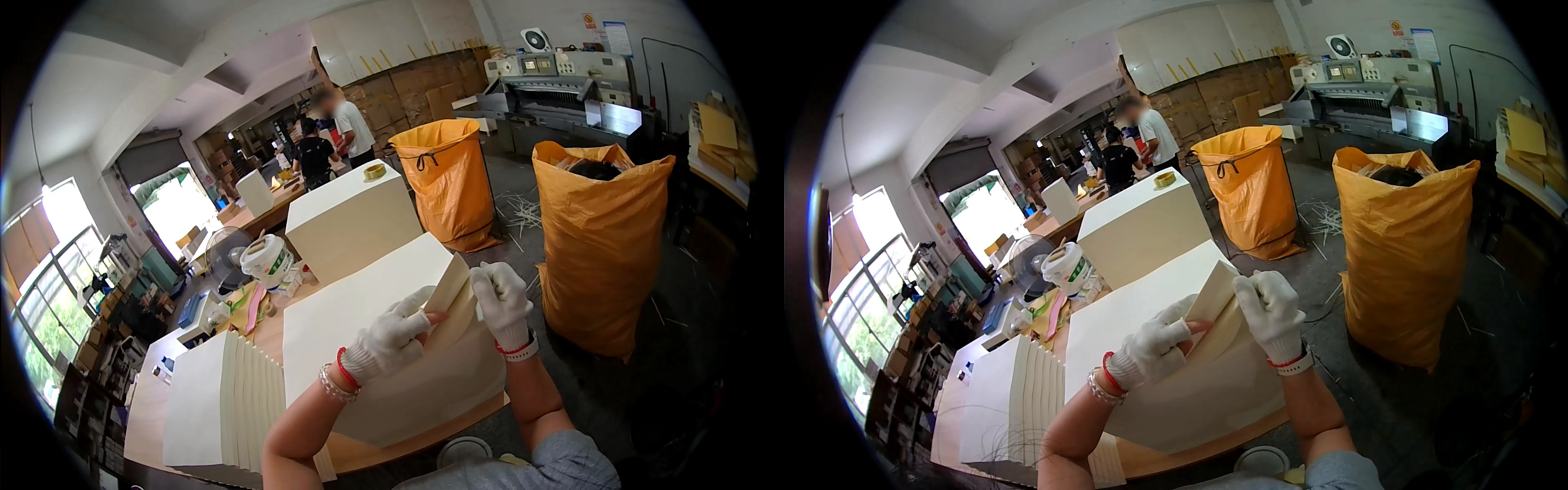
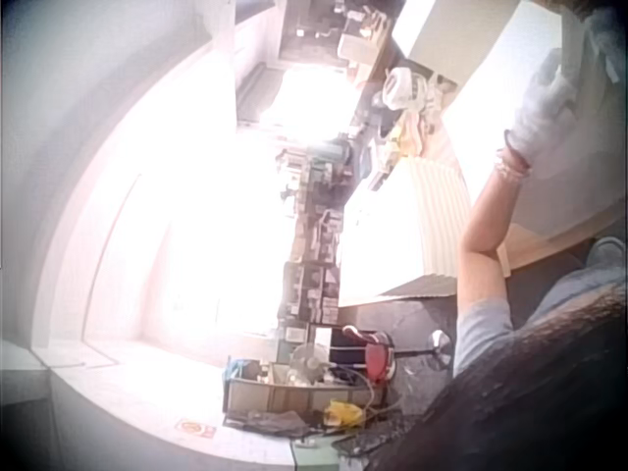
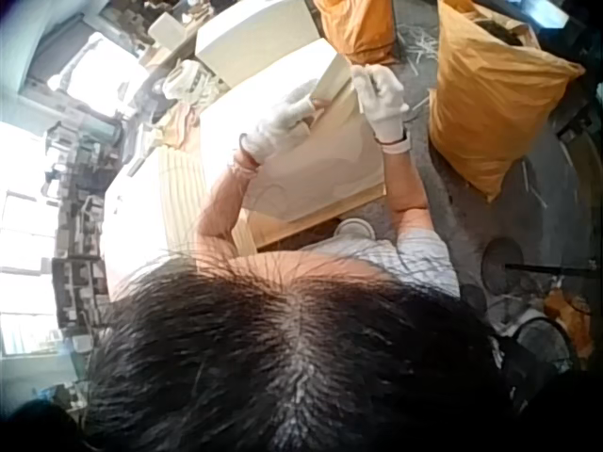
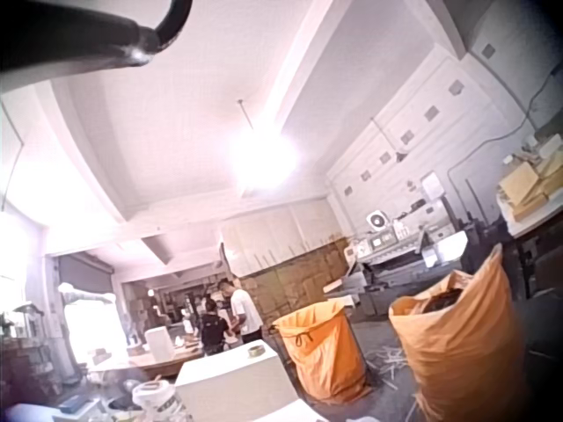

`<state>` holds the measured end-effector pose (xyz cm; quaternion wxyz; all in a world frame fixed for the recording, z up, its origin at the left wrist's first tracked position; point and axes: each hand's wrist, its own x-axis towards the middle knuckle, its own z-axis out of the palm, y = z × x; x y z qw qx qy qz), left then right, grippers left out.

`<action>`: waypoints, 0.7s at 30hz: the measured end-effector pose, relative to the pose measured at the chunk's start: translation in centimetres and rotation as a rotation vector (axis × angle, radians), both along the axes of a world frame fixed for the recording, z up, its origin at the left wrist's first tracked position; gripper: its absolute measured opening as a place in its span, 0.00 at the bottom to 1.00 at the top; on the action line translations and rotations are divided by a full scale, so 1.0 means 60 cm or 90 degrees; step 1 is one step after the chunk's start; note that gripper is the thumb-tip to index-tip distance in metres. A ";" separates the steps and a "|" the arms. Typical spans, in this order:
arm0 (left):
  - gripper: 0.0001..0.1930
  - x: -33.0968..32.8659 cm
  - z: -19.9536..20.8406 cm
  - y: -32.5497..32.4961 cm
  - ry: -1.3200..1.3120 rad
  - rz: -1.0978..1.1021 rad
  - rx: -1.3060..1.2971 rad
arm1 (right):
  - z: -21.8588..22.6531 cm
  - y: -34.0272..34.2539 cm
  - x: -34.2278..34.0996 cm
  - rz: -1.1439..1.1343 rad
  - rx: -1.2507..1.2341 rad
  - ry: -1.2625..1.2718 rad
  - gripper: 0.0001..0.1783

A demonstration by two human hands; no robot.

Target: The person repeatedly picks up small stacks of white paper sheets from a table and places them onto a growing pile. They wear white gloves and handle the paper with both hands, aligning the edges before setting each batch down. The process is continuous and repetitive throughout the clip.

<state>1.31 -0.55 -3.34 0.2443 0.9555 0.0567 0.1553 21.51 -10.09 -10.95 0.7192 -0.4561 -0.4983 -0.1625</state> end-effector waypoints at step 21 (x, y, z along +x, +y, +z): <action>0.10 -0.006 -0.022 0.020 -0.094 -0.042 -0.114 | 0.005 -0.023 0.002 -0.097 -0.011 -0.093 0.05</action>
